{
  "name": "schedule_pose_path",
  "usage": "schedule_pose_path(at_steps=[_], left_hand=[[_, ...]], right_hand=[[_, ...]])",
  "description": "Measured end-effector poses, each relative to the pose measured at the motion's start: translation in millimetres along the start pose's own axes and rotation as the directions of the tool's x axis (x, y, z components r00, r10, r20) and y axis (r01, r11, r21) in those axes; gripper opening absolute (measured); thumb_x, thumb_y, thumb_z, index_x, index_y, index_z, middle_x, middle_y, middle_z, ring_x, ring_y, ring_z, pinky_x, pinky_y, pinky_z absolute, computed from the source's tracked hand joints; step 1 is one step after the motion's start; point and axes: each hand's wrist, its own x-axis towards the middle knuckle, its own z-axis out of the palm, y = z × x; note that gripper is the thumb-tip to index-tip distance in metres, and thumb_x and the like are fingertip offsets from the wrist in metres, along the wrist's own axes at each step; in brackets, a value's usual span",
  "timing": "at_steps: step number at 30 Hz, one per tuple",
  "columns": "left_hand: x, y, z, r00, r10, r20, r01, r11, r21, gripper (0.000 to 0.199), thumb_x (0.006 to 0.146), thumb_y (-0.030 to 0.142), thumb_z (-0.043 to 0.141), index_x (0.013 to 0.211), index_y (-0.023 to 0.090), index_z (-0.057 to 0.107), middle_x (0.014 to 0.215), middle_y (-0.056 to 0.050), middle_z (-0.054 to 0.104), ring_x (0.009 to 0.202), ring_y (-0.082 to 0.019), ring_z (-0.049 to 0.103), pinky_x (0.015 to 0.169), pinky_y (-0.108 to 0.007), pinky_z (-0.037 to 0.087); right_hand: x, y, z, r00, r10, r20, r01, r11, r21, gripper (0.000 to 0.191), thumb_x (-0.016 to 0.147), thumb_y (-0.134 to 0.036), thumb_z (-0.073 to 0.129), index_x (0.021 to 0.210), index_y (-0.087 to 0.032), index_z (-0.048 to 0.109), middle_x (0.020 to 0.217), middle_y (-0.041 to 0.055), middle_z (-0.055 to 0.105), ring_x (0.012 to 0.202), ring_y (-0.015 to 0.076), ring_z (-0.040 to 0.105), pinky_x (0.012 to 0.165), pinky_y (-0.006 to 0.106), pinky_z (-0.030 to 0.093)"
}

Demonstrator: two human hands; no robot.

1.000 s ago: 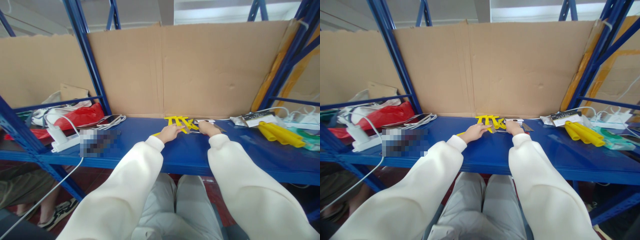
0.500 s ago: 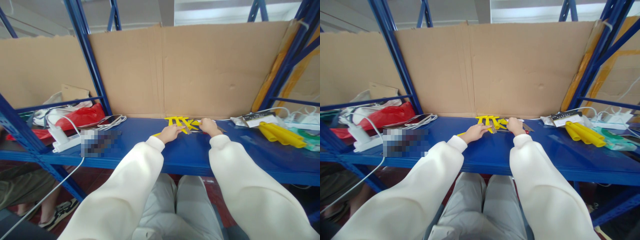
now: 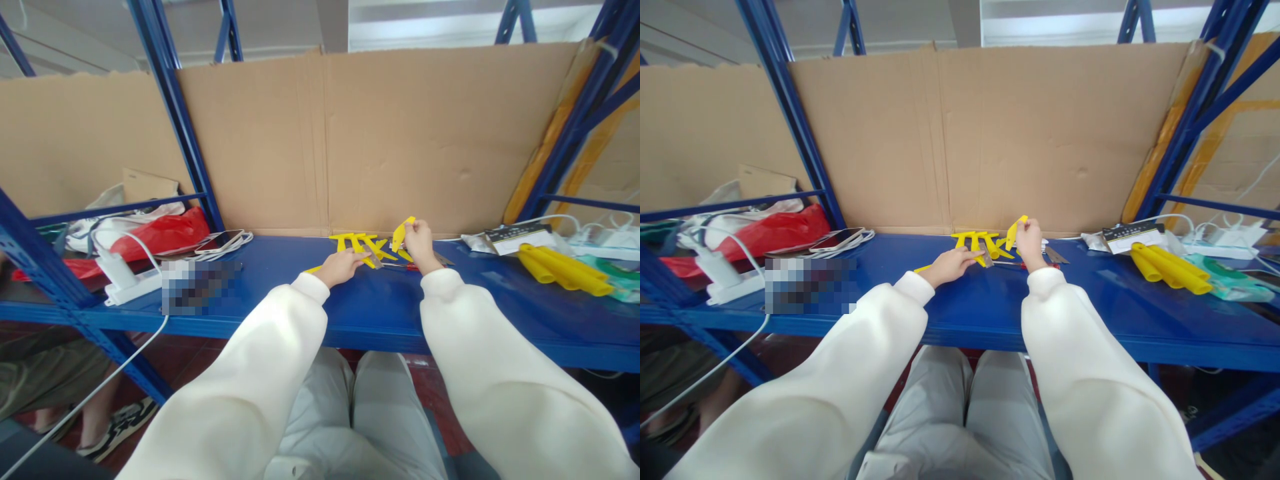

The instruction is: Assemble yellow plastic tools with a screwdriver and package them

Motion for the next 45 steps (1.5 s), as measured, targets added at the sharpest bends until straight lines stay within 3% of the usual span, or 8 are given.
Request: schedule_pose_path(at_steps=[4,8,17,22,26,31,35,45], left_hand=[[0.1,0.2,-0.1,1.0,-0.001,-0.002,0.001,1.0,0.011,0.047,0.104,0.027,0.039,0.148,0.034,0.051,0.128,-0.009,0.065,0.116,-0.024,0.065,0.095,-0.03,0.051],[0.0,-0.1,-0.1,1.0,-0.001,0.001,0.001,1.0,0.01,0.047,0.104,0.027,0.039,0.149,0.034,0.051,0.129,-0.009,0.064,0.117,-0.024,0.064,0.095,-0.03,0.05],[1.4,-1.2,2.3,1.0,0.007,-0.007,-0.007,1.0,0.01,0.047,0.104,0.028,0.04,0.149,0.033,0.05,0.129,-0.009,0.065,0.117,-0.023,0.065,0.097,-0.03,0.05],[1.9,-1.8,3.0,1.0,0.014,-0.012,-0.014,1.0,0.002,0.047,0.104,0.029,0.04,0.149,0.031,0.05,0.131,-0.009,0.065,0.118,-0.023,0.065,0.098,-0.031,0.05],[2.2,-2.1,4.0,1.0,-0.02,-0.018,0.02,1.0,-0.016,0.052,0.103,0.028,0.043,0.155,0.025,0.04,0.137,-0.012,0.064,0.124,-0.025,0.063,0.101,-0.034,0.049],[3.4,-1.5,5.7,0.997,-0.071,-0.005,0.071,0.997,-0.03,0.063,0.102,0.031,0.046,0.16,0.016,0.026,0.141,-0.018,0.061,0.126,-0.026,0.062,0.1,-0.034,0.049],[4.4,-0.8,5.8,0.996,-0.084,0.006,0.084,0.996,-0.039,0.067,0.101,0.032,0.048,0.161,0.015,0.022,0.142,-0.018,0.06,0.126,-0.027,0.062,0.1,-0.036,0.05],[5.0,-0.9,6.7,0.996,-0.094,0.003,0.094,0.994,-0.058,0.067,0.101,0.032,0.05,0.16,0.017,0.023,0.144,-0.017,0.059,0.127,-0.026,0.061,0.101,-0.033,0.049]], right_hand=[[-11.0,-8.6,4.0,0.969,0.173,0.174,-0.206,0.959,0.197,0.017,0.099,-0.028,0.046,0.111,-0.018,0.053,0.068,0.0016,0.067,0.05,0.0164,0.06,0.051,0.029,0.05],[-17.2,-13.8,2.7,0.918,0.278,0.283,-0.345,0.912,0.221,0.013,0.1,-0.02,0.044,0.096,-0.018,0.056,0.053,-0.0026,0.059,0.038,0.0118,0.05,0.043,0.024,0.042],[-23.9,-26.9,-6.7,0.761,0.363,0.538,-0.556,0.791,0.254,0.022,0.089,0.003,0.048,0.079,-0.012,0.06,0.053,0.0026,0.062,0.049,0.011,0.059,0.052,0.021,0.051],[-27.2,-31.4,-8.2,0.748,0.33,0.575,-0.54,0.807,0.239,0.015,0.091,-0.003,0.053,0.086,-0.007,0.067,0.056,0.0066,0.066,0.056,0.0136,0.063,0.06,0.023,0.056],[-25.5,-26.6,-6.0,0.781,0.285,0.556,-0.479,0.844,0.241,0.004,0.086,-0.009,0.066,0.083,-0.01,0.068,0.06,0.0056,0.068,0.058,0.0129,0.062,0.057,0.023,0.053],[-24.1,-19.8,-0.4,0.847,0.178,0.502,-0.312,0.929,0.198,0.02,0.067,-0.02,0.084,0.066,-0.014,0.065,0.062,0.002,0.065,0.058,0.0103,0.052,0.051,0.022,0.039],[-30.4,-20.0,2.3,0.841,0.101,0.532,-0.191,0.974,0.118,0.026,0.059,-0.029,0.086,0.058,-0.015,0.065,0.058,0.0002,0.062,0.056,0.0102,0.047,0.052,0.024,0.033],[-43.4,-25.7,5.3,0.866,0.107,0.488,-0.121,0.993,-0.002,0.024,0.055,-0.032,0.081,0.055,-0.017,0.063,0.054,-0.0026,0.057,0.056,0.0113,0.047,0.053,0.026,0.035]])
